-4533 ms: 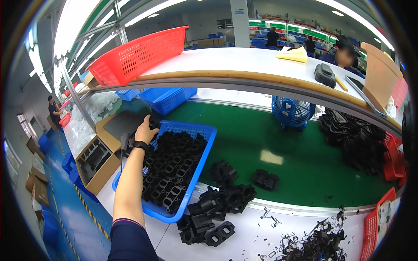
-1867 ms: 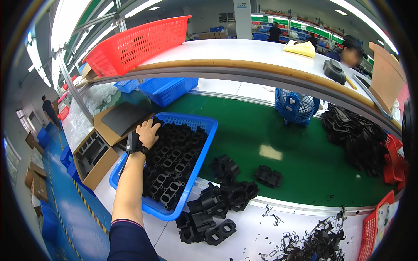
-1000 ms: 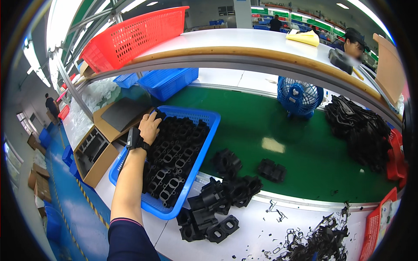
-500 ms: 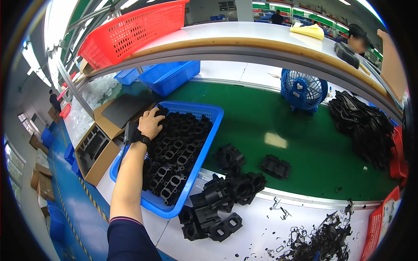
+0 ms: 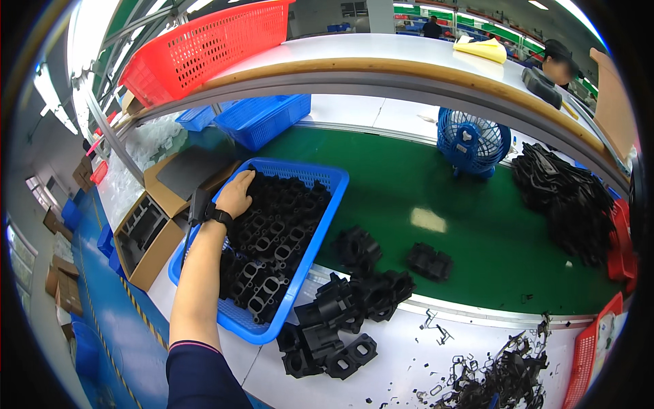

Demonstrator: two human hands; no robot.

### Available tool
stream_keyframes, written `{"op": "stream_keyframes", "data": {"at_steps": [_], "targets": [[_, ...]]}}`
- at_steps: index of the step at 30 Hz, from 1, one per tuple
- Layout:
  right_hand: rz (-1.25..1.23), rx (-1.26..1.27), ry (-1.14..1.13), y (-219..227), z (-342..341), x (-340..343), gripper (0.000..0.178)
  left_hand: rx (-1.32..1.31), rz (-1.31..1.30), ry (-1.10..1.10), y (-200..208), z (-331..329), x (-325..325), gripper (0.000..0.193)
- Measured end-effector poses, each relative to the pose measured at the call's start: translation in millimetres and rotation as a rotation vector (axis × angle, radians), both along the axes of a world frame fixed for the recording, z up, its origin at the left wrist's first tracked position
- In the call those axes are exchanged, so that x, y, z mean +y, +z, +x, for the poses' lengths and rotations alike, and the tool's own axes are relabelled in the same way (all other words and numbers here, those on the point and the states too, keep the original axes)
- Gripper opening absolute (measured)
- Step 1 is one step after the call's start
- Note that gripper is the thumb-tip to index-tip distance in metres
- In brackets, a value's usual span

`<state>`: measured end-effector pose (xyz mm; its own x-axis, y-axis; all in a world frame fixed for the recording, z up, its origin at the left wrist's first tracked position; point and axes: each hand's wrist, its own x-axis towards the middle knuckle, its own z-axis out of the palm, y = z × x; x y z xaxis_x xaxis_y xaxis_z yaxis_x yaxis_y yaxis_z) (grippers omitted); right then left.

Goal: The recorder uses a scraping tool to remove excess plastic flash from black plastic components at an industrial workbench.

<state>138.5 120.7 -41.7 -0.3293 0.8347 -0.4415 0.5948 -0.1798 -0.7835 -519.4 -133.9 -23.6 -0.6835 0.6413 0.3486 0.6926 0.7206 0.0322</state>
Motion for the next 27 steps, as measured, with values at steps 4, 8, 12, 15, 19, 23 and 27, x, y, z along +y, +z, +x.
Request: {"op": "stream_keyframes", "data": {"at_steps": [4, 8, 12, 15, 19, 23, 27], "targets": [[-0.012, -0.022, 0.002, 1.5, -1.5, 0.9, 0.023, -0.031, 0.003, -0.022, -4.9, -9.9, -1.8, 0.057], [0.01, -0.019, 0.006, -1.3, 3.8, 2.0, 0.025, -0.112, 0.028, 0.005, -14.6, -16.6, -11.7, 0.05], [0.022, 0.033, -0.056, 1.8, 10.7, 0.8, 0.026, -0.07, -0.135, 0.166, -13.8, 8.1, 23.3, 0.05], [0.146, 0.072, 0.02, 0.2, 15.8, 3.0, 0.027, -0.124, -0.143, 0.176, -10.7, -16.1, -8.4, 0.053], [0.174, 0.044, 0.04, -12.1, 39.5, 6.2, 0.03, -0.322, 0.397, 0.075, 14.3, -10.4, -32.3, 0.052], [0.154, 0.082, 0.006, -1.3, 40.9, 8.1, 0.032, -0.219, 0.57, 0.202, 44.5, 1.4, -55.1, 0.026], [0.207, 0.072, 0.037, 0.8, 21.6, 6.6, 0.032, -0.128, 0.259, 0.259, 38.0, 35.6, -68.3, 0.018]]}}
